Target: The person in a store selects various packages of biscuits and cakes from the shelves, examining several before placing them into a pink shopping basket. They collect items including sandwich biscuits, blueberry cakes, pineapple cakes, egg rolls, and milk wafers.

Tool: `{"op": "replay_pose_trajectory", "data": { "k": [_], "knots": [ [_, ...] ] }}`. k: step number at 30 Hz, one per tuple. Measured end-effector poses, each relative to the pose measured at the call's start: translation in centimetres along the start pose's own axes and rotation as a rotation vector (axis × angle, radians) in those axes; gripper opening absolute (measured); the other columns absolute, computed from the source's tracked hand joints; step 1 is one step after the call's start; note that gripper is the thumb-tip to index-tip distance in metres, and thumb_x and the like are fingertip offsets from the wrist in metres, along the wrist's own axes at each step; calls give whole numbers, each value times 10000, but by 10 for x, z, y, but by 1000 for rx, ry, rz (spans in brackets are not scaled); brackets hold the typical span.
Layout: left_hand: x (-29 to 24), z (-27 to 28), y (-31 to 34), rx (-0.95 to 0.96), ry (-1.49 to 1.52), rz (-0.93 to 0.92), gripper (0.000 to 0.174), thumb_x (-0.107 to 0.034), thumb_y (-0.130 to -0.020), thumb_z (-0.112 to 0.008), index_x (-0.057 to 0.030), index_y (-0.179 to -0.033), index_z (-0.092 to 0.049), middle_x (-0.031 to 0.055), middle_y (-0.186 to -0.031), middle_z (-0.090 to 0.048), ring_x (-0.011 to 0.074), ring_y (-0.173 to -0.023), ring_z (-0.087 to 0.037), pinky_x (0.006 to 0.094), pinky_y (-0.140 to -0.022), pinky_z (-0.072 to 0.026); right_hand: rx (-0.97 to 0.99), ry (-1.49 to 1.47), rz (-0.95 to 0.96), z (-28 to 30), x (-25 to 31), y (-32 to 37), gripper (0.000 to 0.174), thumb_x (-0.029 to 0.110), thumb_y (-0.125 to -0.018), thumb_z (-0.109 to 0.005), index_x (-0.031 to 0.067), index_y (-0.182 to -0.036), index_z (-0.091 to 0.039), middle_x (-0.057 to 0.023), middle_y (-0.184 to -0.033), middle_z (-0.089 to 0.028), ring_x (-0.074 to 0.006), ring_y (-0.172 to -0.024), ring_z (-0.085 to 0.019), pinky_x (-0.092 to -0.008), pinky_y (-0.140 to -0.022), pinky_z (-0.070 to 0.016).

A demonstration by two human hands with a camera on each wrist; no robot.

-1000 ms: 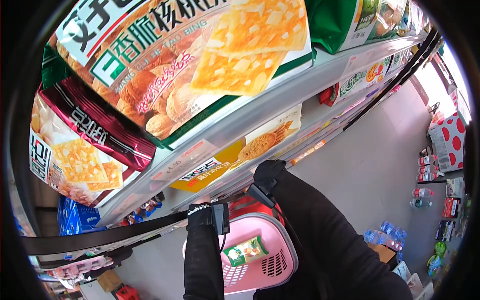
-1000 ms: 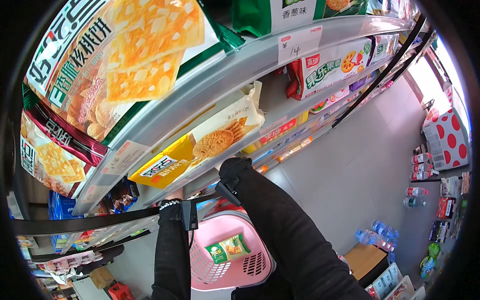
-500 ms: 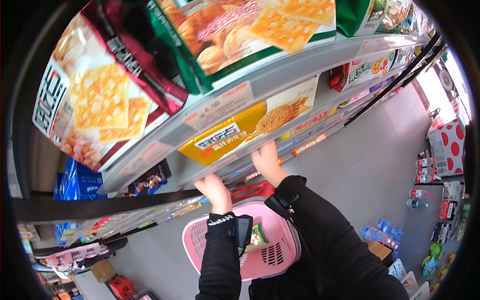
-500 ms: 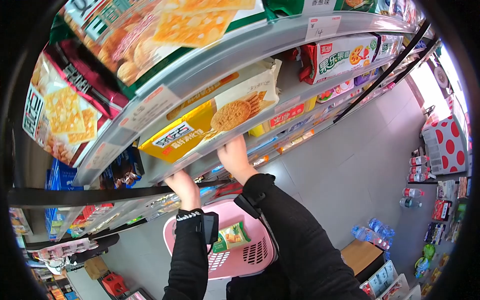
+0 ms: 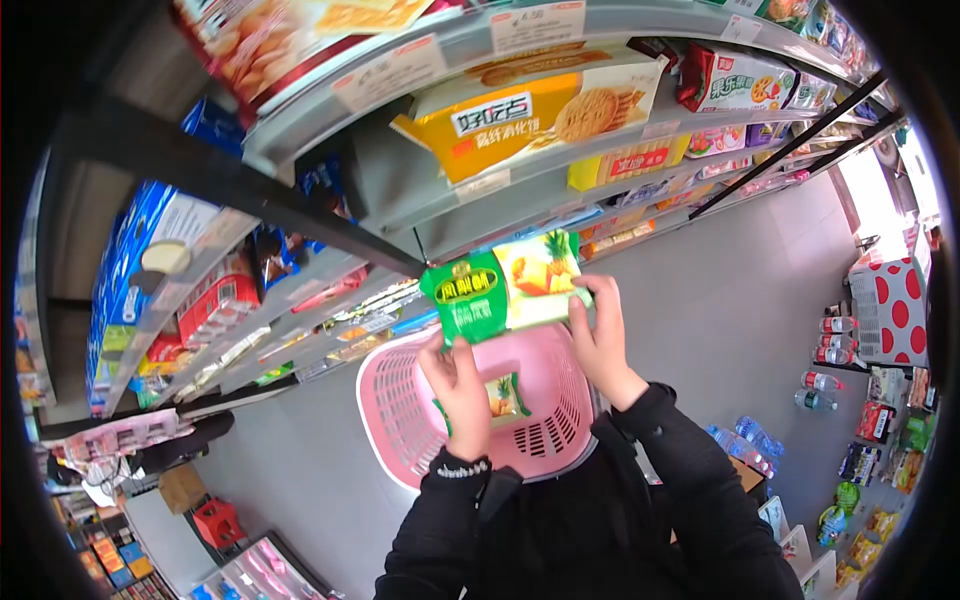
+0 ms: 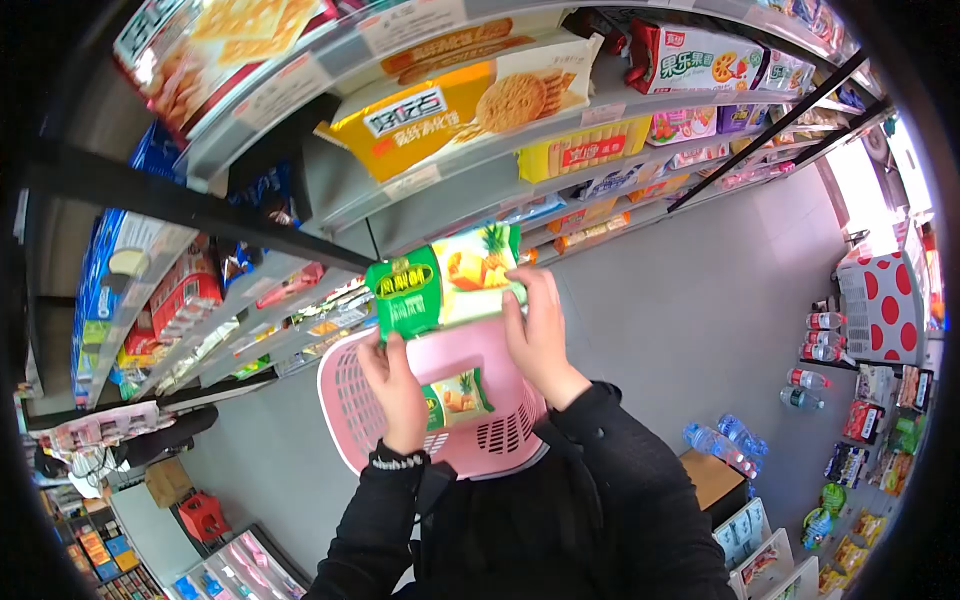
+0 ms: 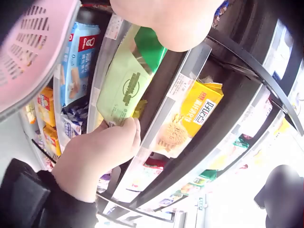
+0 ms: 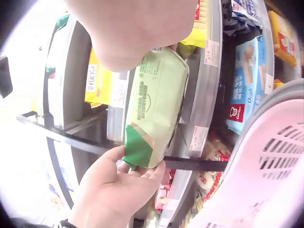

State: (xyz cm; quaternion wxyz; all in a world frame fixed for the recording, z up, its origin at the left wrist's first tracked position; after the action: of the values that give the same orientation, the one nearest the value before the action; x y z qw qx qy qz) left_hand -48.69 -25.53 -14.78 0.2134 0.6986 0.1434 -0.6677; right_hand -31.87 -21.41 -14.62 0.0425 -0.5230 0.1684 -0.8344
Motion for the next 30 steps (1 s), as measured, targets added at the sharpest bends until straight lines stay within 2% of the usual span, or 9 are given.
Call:
{"op": "replay_pose_trajectory", "data": {
  "k": [3,6,8,10,16,21,23,28,30],
  "knots": [
    [26,48,39,49,-34,56,183,-73,-868,-435,6,-1031,-404,71,-935,-454,92,-812,-427,240,-720,-366,93,52,-32,8,14,41,216,30,-785,-500,7,-996,-460,-163,-908,-480,-334,-856,-488,-365,-738,-400],
    [52,92,74,34,-32,172,206,-80,-851,-433,13,-1034,-410,79,-961,-445,98,-819,-421,246,-712,-367,199,34,-57,-1,20,79,204,20,-788,-496,5,-988,-459,-145,-914,-464,-276,-854,-483,-306,-751,-392],
    [64,115,87,16,41,298,176,-76,-839,-432,-3,-1000,-431,72,-941,-466,107,-842,-445,254,-749,-379,328,20,-178,-16,14,100,231,42,-771,-521,6,-993,-467,-172,-888,-486,-338,-825,-506,-379,-710,-409],
    [81,135,87,-3,114,421,150,-72,-827,-432,-20,-966,-452,64,-921,-488,117,-865,-469,262,-785,-391,395,53,-199,-35,2,120,237,46,-763,-529,5,-989,-471,-178,-887,-492,-344,-827,-509,-385,-712,-411],
    [149,179,67,98,-165,693,247,-131,-760,-503,24,-951,-489,69,-798,-525,118,-697,-507,234,-588,-406,575,142,-275,-90,-41,158,257,35,-702,-571,0,-945,-493,-188,-868,-516,-362,-840,-512,-409,-732,-419],
    [150,179,51,234,-187,892,311,-148,-743,-498,65,-970,-486,92,-811,-534,148,-735,-526,280,-604,-430,676,227,-235,-120,-71,180,232,30,-699,-576,2,-918,-502,-180,-885,-539,-352,-792,-539,-399,-705,-437],
    [155,178,52,152,-183,926,215,-90,-713,-473,96,-791,-546,54,-617,-526,124,-517,-496,274,-429,-333,780,346,-318,-125,-84,194,208,30,-690,-562,13,-893,-524,-184,-869,-563,-345,-815,-547,-396,-711,-436],
    [163,177,50,200,-25,1026,245,-120,-732,-499,100,-829,-547,85,-675,-561,158,-530,-537,259,-459,-402,1066,352,-459,-121,-95,197,238,78,-680,-563,18,-910,-542,-196,-859,-577,-350,-836,-549,-401,-722,-438],
    [179,187,45,395,-178,1104,337,-140,-754,-489,74,-1015,-502,130,-947,-565,202,-840,-576,325,-716,-467,1169,311,-481,-118,-96,190,243,104,-692,-560,9,-915,-542,-205,-872,-575,-366,-841,-543,-410,-724,-438]
  ]
}}
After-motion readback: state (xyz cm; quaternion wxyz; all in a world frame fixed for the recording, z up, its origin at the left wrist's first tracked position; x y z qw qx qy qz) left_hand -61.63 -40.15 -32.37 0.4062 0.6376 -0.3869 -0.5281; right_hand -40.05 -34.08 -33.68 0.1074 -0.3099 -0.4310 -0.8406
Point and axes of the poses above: each hand's wrist, its own y-axis away from the middle knuckle, its own z-axis out of the back of the hand, x = y × z, the point moved 2 cm from there along -y, towards the middle knuckle
